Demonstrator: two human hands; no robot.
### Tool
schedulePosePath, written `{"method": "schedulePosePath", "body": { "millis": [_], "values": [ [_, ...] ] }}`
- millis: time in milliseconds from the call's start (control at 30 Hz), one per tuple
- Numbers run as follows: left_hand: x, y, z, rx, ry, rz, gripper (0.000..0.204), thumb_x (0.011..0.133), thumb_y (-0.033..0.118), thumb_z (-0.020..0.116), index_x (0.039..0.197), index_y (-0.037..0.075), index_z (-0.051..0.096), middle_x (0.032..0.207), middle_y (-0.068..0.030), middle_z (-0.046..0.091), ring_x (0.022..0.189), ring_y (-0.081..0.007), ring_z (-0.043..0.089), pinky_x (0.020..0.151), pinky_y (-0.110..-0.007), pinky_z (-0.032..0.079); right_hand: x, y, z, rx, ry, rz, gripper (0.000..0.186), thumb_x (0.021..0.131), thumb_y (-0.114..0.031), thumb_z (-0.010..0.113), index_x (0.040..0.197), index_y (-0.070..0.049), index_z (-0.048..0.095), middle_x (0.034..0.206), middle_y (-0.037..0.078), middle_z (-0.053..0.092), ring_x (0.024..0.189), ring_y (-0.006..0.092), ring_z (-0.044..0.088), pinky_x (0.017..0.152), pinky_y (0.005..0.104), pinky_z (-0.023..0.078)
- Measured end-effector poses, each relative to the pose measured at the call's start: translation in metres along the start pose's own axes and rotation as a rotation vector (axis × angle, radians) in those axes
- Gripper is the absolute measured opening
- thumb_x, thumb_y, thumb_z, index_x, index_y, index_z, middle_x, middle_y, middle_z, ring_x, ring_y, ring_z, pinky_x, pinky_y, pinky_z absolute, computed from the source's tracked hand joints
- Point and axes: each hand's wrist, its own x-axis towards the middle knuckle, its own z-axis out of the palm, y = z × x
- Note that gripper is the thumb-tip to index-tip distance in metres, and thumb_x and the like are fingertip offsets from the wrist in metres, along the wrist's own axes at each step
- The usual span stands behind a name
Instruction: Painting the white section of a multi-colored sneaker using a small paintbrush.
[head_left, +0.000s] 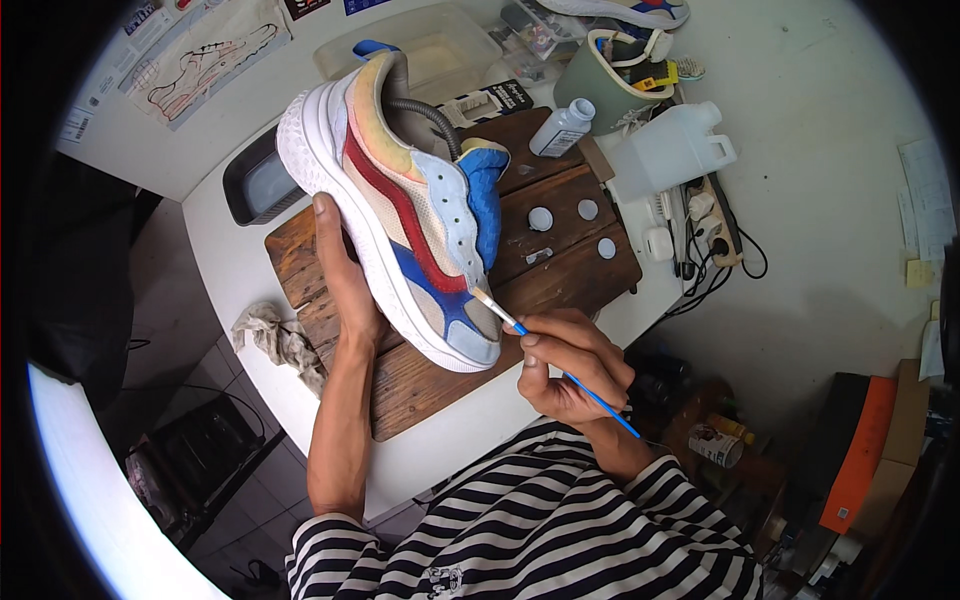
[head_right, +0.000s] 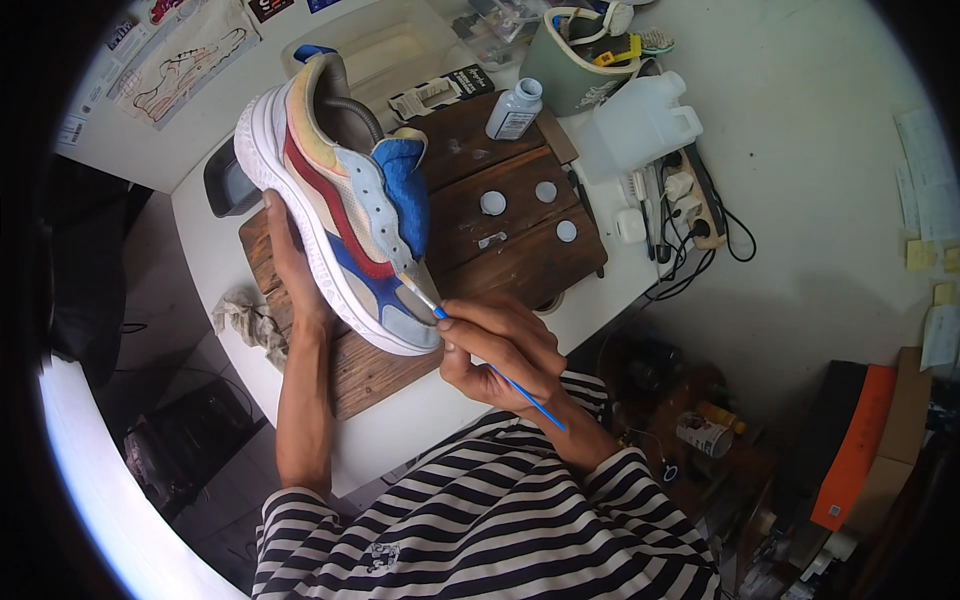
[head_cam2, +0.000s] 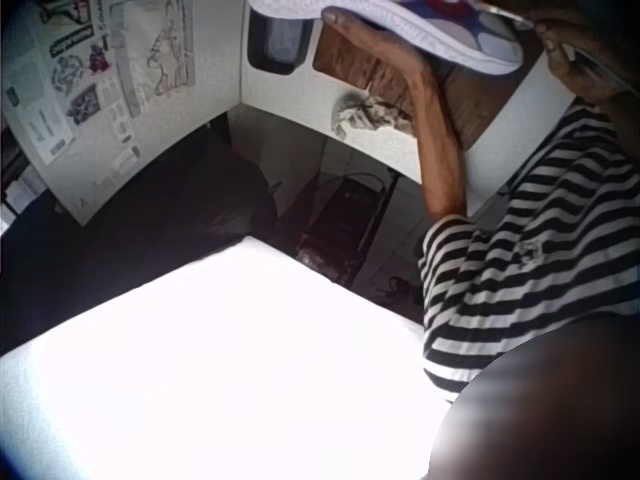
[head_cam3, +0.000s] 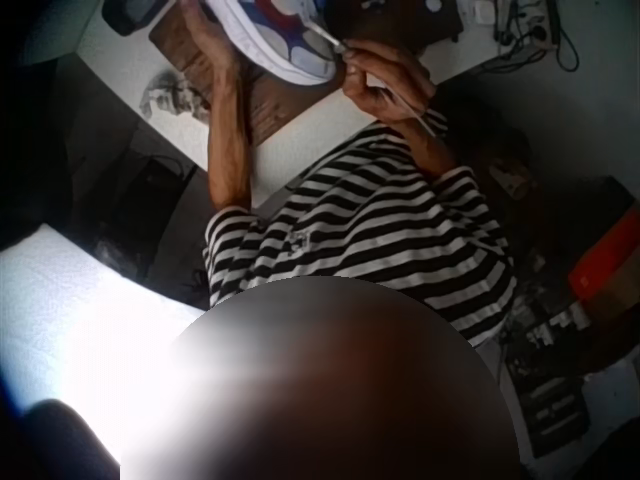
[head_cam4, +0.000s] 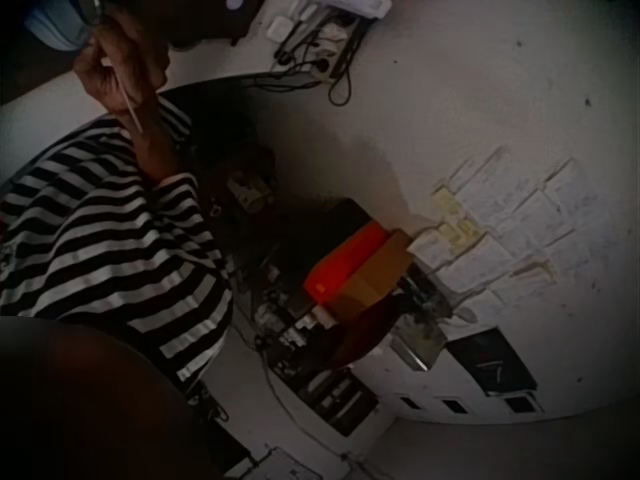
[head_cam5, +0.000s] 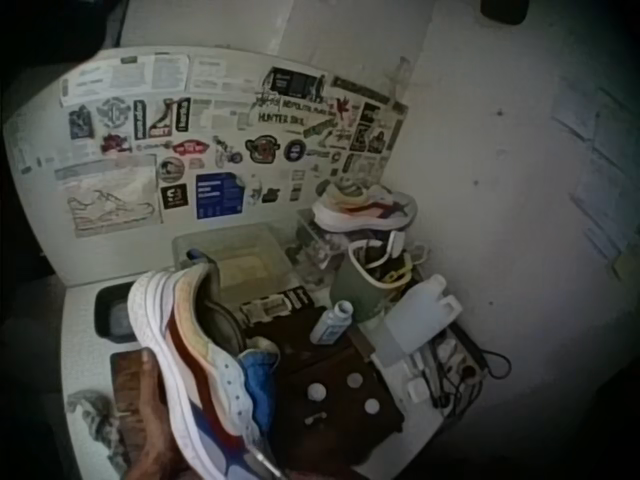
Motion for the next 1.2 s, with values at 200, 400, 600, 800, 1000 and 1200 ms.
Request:
{"method": "schedulePosePath", "body": {
  "millis": [200,400,600,800,1000,1200],
  "values": [
    [0.002,-0.001,-0.001,-0.005,0.013,-0.004,0.069,0.108,0.055,0.048,0.149,-0.001,0.047,0.137,-0.0124,0.061,0.117,-0.0185,0.062,0.105,-0.034,0.05,-0.004,0.004,-0.003,0.002,-0.018,0.011,0.013,0.089,0.004,0.068,0.101,0.007,0.067,0.098,0.022,0.074,0.083,0.0314,0.077,0.068,0.0357,0.064],
    [0.0,0.002,0.0,-0.009,0.013,-0.031,0.069,0.108,0.055,0.048,0.148,-0.001,0.048,0.134,-0.0124,0.062,0.114,-0.018,0.063,0.103,-0.033,0.051,-0.001,0.002,0.0,0.023,-0.016,0.009,0.013,0.089,0.005,0.068,0.102,0.007,0.067,0.098,0.022,0.073,0.085,0.0309,0.077,0.069,0.0353,0.064],
    [0.003,-0.002,-0.002,-0.023,0.01,0.002,0.068,0.108,0.055,0.048,0.148,-0.001,0.049,0.133,-0.0119,0.063,0.113,-0.0176,0.064,0.102,-0.033,0.052,-0.006,0.007,-0.005,0.014,0.002,0.026,0.013,0.088,0.007,0.068,0.101,0.006,0.066,0.098,0.022,0.073,0.083,0.0308,0.077,0.069,0.0357,0.065],
    [0.0,0.003,-0.002,-0.037,-0.006,-0.033,0.067,0.108,0.053,0.049,0.148,-0.001,0.049,0.134,-0.0121,0.063,0.114,-0.0176,0.064,0.102,-0.033,0.052,-0.001,0.007,-0.004,0.012,-0.038,0.025,0.015,0.09,0.008,0.067,0.105,0.006,0.064,0.096,0.021,0.073,0.082,0.03,0.077,0.069,0.0352,0.064],
    [0.001,0.003,0.003,-0.063,0.031,-0.025,0.066,0.108,0.052,0.049,0.148,-0.001,0.049,0.135,-0.0123,0.063,0.115,-0.0189,0.064,0.104,-0.034,0.051,-0.005,0.028,-0.017,0.072,0.153,0.253,0.018,0.089,0.009,0.067,0.106,0.005,0.067,0.094,0.016,0.074,0.082,0.0229,0.075,0.069,0.0315,0.061],
    [-0.001,0.003,0.003,0.009,0.018,-0.029,0.075,0.107,0.06,0.044,0.144,-0.004,0.05,0.132,-0.016,0.063,0.115,-0.0203,0.064,0.103,-0.033,0.051,-0.004,0.081,-0.01,-0.049,0.184,0.344,0.018,0.088,0.009,0.068,0.104,0.002,0.068,0.09,0.011,0.074,0.078,0.0188,0.072,0.072,0.0295,0.057]
  ]
}}
